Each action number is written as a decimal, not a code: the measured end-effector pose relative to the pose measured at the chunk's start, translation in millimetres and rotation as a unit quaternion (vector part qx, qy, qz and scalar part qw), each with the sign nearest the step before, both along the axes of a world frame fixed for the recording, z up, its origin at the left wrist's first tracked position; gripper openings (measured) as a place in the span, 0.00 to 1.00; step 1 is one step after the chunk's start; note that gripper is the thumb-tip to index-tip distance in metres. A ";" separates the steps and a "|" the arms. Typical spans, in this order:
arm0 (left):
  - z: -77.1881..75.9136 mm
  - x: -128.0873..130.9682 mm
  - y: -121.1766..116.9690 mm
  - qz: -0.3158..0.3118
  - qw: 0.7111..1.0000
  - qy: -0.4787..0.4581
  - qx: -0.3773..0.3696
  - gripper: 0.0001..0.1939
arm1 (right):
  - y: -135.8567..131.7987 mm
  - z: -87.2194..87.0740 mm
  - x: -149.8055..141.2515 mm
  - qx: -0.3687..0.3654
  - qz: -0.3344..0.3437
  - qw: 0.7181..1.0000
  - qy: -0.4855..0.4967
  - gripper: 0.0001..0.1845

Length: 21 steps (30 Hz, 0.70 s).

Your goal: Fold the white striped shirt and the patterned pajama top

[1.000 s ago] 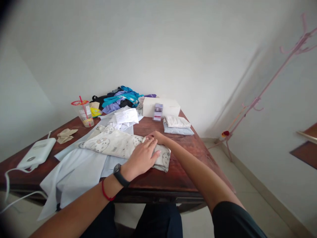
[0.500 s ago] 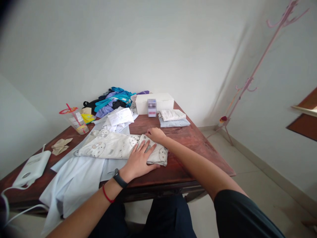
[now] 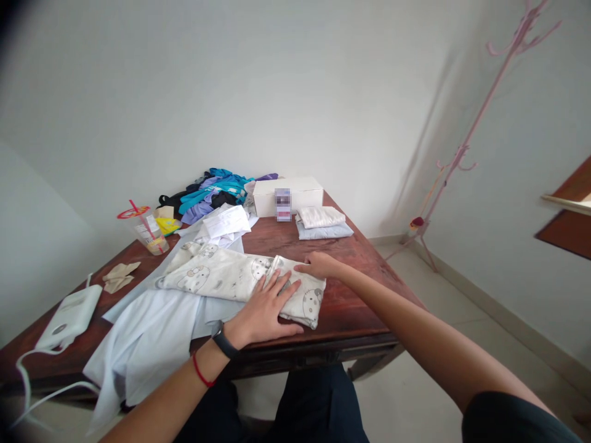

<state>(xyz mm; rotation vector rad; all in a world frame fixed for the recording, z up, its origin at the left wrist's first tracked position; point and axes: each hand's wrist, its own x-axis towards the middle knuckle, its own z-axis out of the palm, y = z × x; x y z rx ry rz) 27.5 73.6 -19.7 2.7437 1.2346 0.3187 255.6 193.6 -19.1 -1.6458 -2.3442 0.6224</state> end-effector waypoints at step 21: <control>-22.8 86.8 -72.6 0.092 0.922 -0.358 -0.121 0.31 | -103.7 55.0 117.7 -0.297 -0.062 0.876 0.375 0.26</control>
